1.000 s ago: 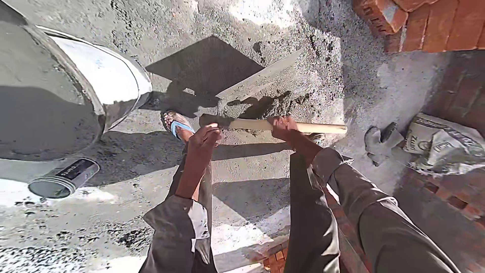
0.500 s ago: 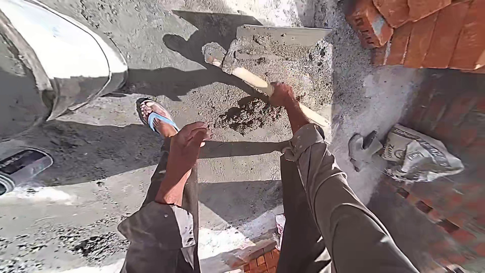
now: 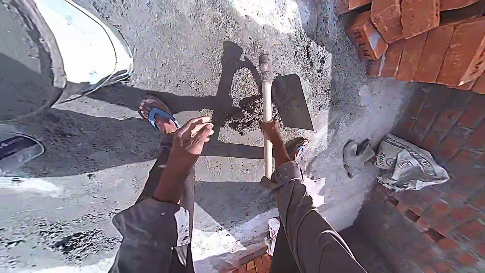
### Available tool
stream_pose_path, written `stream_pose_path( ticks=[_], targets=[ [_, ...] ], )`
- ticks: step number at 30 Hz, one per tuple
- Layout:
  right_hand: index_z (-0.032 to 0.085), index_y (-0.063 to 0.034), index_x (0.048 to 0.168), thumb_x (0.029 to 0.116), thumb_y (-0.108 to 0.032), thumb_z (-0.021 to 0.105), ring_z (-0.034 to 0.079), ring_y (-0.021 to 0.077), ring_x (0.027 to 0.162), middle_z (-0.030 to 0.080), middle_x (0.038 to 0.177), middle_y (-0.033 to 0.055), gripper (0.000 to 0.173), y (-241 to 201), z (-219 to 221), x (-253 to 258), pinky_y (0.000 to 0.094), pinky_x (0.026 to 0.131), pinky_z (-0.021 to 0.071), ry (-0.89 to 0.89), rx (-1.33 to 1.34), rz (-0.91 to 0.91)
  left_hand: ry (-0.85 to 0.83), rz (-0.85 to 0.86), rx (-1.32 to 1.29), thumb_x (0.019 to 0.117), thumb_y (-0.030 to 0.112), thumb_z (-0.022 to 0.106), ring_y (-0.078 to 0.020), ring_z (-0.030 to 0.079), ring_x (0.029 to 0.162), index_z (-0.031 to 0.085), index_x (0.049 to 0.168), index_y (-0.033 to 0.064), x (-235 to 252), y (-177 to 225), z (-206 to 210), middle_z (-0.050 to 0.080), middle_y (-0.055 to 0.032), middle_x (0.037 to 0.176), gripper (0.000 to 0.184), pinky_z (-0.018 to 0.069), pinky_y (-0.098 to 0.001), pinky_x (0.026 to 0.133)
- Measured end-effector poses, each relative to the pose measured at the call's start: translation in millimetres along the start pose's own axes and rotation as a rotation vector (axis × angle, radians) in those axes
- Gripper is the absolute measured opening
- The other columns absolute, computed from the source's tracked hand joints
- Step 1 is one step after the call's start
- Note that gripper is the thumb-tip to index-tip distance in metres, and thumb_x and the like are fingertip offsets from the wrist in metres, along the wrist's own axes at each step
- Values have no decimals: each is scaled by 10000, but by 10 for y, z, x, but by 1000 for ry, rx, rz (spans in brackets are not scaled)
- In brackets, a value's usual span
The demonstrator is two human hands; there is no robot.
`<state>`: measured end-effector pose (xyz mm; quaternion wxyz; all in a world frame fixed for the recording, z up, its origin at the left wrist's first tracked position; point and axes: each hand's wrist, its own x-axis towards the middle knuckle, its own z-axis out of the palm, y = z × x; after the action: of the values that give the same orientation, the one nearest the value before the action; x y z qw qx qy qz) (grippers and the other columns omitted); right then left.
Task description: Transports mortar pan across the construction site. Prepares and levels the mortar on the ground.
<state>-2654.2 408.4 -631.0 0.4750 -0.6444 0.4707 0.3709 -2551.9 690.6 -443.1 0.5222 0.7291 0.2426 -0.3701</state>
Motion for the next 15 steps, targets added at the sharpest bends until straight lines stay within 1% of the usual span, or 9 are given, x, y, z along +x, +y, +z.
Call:
stream_pose_path(
  ticks=[2,4,6,8,10,11,13,15],
  targets=[
    [634,0,1094,827,-132,777,596,186,555,636,727,100,330,-131,237,-13,381,549,537,-38,-34,7,12,-9,-16,1021,281,579,-207,709,1042,590,1353,28,93,34,57,687,-138,1234,418,598,-361,880],
    [628,24,1102,832,-124,776,608,207,588,641,766,126,342,-154,413,-119,403,578,549,-84,-65,34,6,-7,-18,1011,284,579,-224,707,1048,588,1356,17,120,41,131,678,-161,1244,436,599,-377,881],
    [650,5,1041,807,-151,783,631,212,605,658,771,121,311,-142,587,-225,422,595,561,-107,-123,28,-5,16,-6,1008,269,574,-228,709,1045,588,1353,12,134,48,172,675,-167,1247,431,601,-382,882],
    [681,-33,1028,800,-227,788,669,240,703,688,836,119,318,-167,714,-292,483,679,568,-115,-239,17,4,16,7,1013,249,573,-230,715,1031,591,1344,8,189,6,179,676,-169,1244,410,605,-384,875],
    [694,-64,1069,793,-286,775,691,292,874,711,951,137,364,-94,822,-465,559,775,552,-105,-321,39,10,-20,22,1018,235,575,-220,717,1025,596,1337,16,176,-30,183,684,-155,1233,388,605,-379,876],
    [694,-80,1115,805,-310,763,697,302,954,720,1018,139,392,-79,860,-564,570,815,553,-93,-356,52,16,-37,19,1026,225,574,-216,717,1025,598,1335,22,189,-14,195,686,-148,1231,370,605,-376,877],
    [693,-92,1170,853,-352,740,701,315,1017,726,1076,145,413,-90,914,-835,567,842,557,-67,-414,66,37,-58,15,1032,216,574,-205,714,1029,604,1333,36,233,27,207,689,-134,1226,351,601,-369,881],
    [704,-89,1147,861,-367,733,709,324,986,734,1039,149,400,-62,907,-1165,565,828,557,-41,-445,53,49,-75,15,1034,207,582,-213,710,1048,603,1342,39,243,29,182,682,-136,1248,351,598,-384,898]
  ],
)
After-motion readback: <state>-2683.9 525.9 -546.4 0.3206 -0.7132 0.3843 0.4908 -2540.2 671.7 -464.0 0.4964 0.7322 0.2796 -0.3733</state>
